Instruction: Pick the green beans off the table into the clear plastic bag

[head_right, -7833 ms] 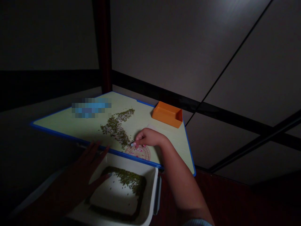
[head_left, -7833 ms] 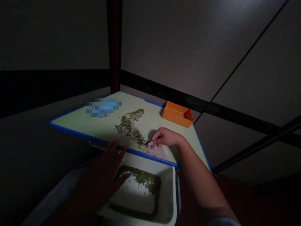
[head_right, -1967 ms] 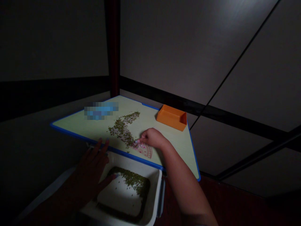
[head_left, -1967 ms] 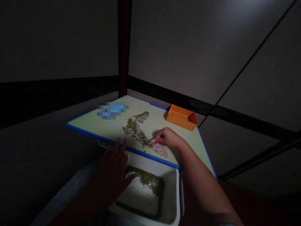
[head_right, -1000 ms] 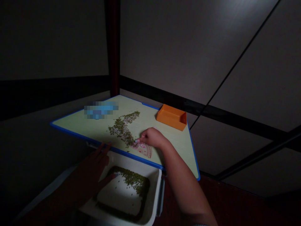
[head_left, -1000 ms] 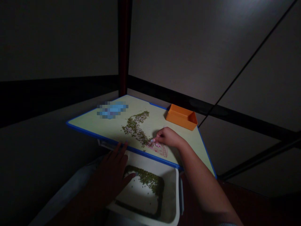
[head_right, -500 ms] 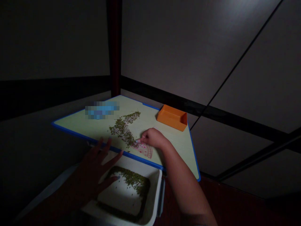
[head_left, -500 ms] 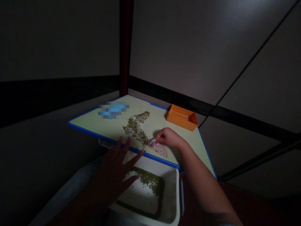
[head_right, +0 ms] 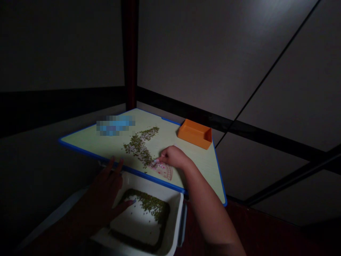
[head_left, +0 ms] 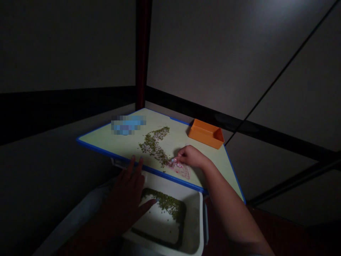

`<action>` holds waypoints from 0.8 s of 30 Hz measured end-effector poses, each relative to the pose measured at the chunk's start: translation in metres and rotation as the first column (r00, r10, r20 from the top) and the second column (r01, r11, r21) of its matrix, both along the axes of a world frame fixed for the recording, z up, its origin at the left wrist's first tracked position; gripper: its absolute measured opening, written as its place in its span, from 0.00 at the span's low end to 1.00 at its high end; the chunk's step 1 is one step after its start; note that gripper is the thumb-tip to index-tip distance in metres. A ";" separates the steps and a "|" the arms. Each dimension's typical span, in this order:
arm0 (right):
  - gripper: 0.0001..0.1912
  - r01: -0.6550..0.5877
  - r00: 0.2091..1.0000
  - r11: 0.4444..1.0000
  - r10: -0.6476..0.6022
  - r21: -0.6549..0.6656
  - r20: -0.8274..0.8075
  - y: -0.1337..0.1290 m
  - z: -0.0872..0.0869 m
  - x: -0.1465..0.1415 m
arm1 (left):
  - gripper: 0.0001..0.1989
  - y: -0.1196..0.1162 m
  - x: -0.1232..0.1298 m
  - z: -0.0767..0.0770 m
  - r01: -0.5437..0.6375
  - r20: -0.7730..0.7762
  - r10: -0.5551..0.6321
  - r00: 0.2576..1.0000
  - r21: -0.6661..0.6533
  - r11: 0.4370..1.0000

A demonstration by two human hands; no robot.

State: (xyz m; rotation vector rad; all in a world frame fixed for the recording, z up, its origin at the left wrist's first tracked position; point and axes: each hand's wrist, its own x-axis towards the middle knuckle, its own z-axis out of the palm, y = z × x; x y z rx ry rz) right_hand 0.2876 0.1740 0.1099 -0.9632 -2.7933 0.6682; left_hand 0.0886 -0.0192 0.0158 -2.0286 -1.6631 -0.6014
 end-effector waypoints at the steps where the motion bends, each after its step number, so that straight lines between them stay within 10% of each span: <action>1: 0.12 -0.001 1.000 1.000 0.001 0.000 -0.005 0.000 0.000 0.000 | 0.28 0.000 0.000 0.000 0.000 0.001 0.000 1.000 -0.004 1.000; 24: 0.13 -0.011 1.000 1.000 0.011 -0.019 -0.006 0.001 0.000 0.000 | 0.24 -0.002 -0.004 -0.005 0.084 0.089 -0.089 0.992 0.065 0.994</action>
